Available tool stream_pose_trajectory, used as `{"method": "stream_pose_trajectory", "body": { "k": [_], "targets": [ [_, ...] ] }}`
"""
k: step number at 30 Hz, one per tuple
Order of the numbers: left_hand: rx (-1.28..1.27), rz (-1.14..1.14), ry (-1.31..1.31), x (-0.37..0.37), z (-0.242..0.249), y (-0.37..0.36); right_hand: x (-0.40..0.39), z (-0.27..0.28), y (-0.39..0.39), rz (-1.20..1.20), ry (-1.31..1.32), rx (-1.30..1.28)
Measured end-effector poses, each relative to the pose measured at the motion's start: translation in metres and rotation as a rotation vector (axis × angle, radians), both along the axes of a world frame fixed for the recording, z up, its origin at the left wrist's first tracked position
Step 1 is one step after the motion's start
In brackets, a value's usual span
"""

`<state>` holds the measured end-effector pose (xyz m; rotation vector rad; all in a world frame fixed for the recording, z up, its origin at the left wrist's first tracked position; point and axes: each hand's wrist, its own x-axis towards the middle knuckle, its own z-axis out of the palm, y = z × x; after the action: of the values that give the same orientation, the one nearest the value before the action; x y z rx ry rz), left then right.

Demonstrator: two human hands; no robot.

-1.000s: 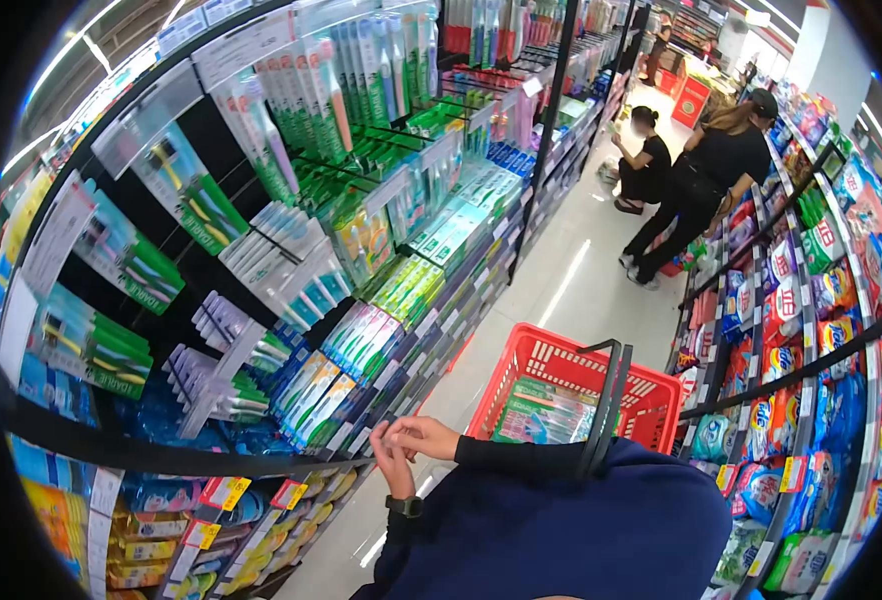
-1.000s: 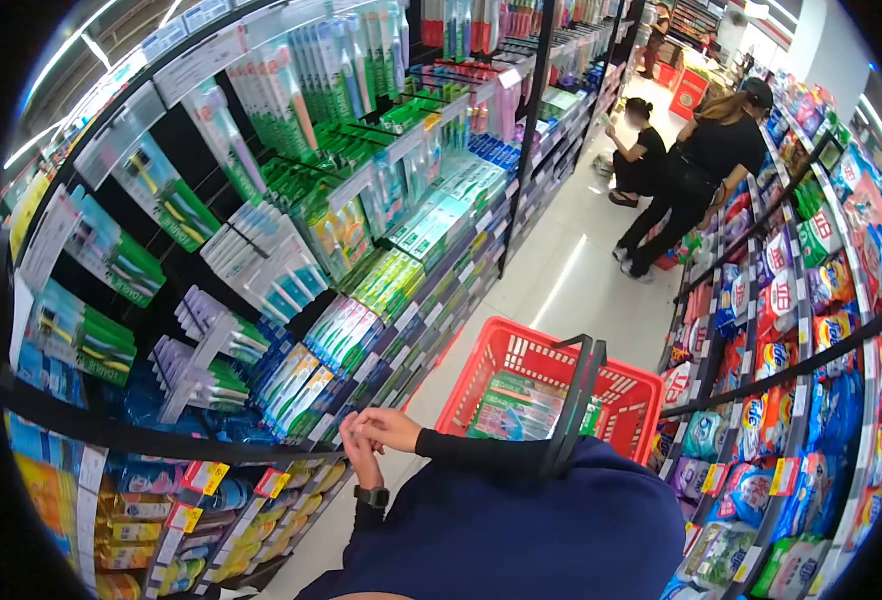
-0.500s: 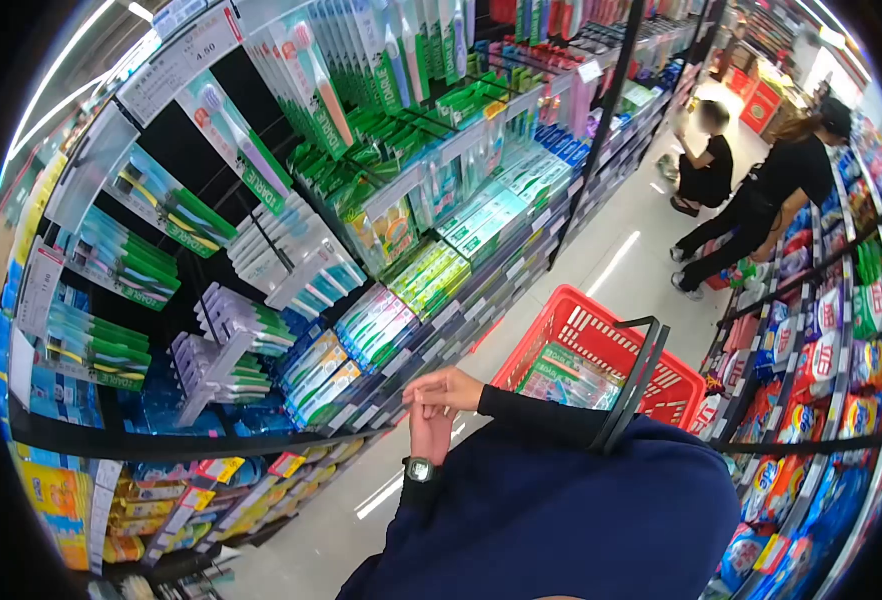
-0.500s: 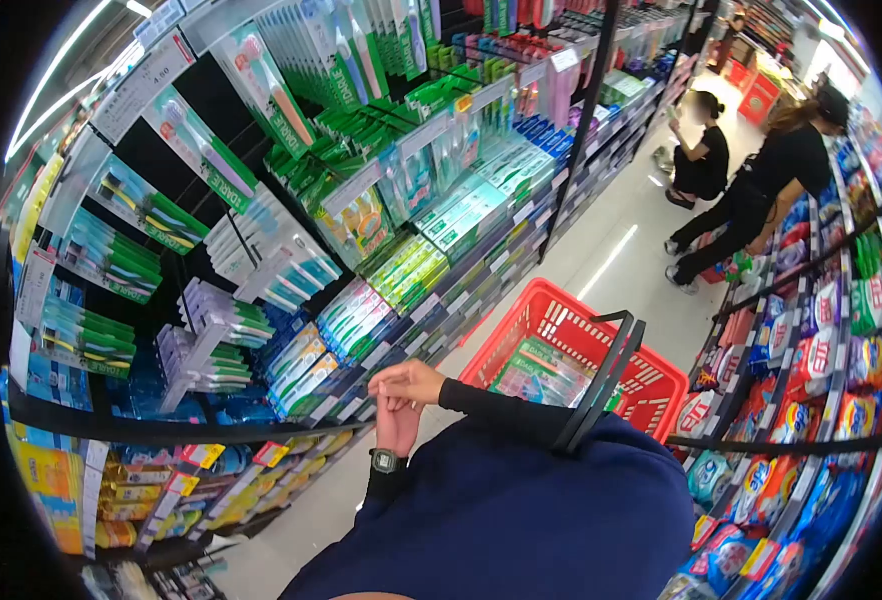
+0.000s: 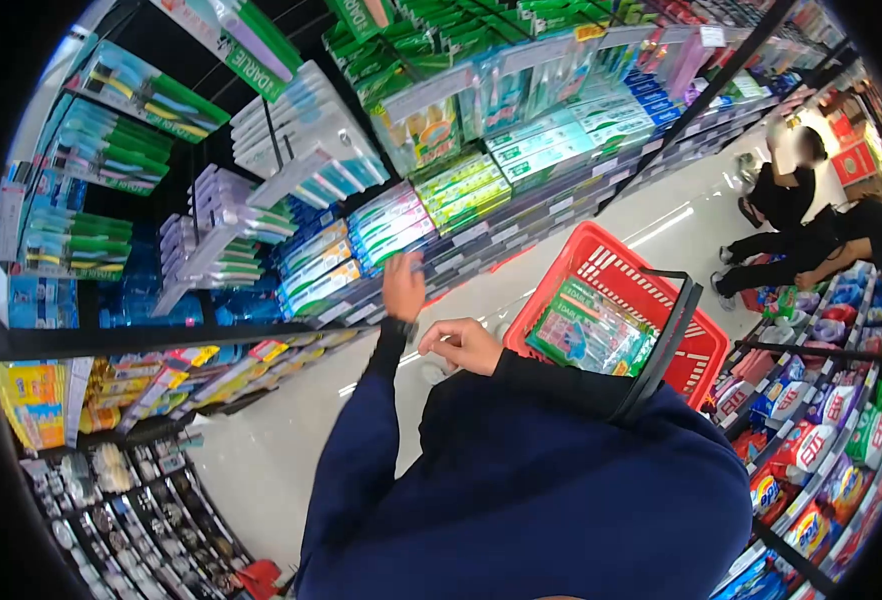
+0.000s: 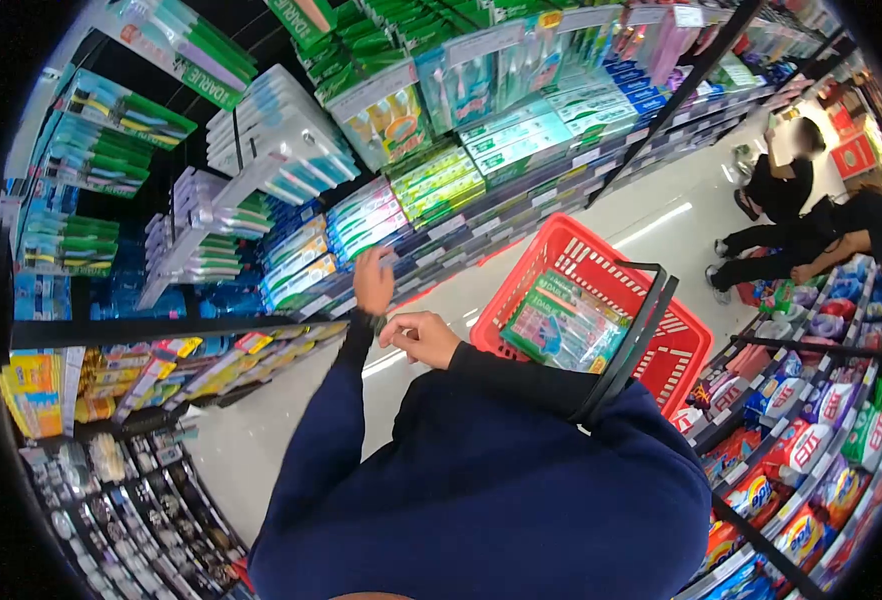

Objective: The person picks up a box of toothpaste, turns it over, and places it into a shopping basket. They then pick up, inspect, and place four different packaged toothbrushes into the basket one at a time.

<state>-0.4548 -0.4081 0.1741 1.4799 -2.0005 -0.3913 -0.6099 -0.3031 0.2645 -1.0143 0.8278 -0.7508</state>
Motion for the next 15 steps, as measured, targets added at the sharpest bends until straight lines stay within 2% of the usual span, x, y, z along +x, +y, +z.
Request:
{"method": "stream_pose_trajectory", "body": {
  "k": [3,6,9,11,15],
  "targets": [
    [-0.168,-0.109,-0.166,-0.026,0.0,-0.042,0.0,0.004,0.001,0.108,-0.058,-0.036],
    [-0.171,-0.2,-0.271,-0.056,-0.008,-0.069,-0.001,0.009,-0.004,0.088,-0.081,-0.044],
    [-0.212,-0.178,-0.307,-0.074,-0.029,-0.085,-0.006,0.013,-0.008,0.058,-0.076,-0.07],
    [-0.364,-0.053,-0.394,-0.081,-0.045,-0.088,-0.011,0.012,-0.005,0.015,-0.076,-0.089],
    [-0.357,-0.002,-0.487,-0.081,-0.052,-0.094,-0.024,0.01,-0.002,0.011,-0.044,-0.065]
  ]
}}
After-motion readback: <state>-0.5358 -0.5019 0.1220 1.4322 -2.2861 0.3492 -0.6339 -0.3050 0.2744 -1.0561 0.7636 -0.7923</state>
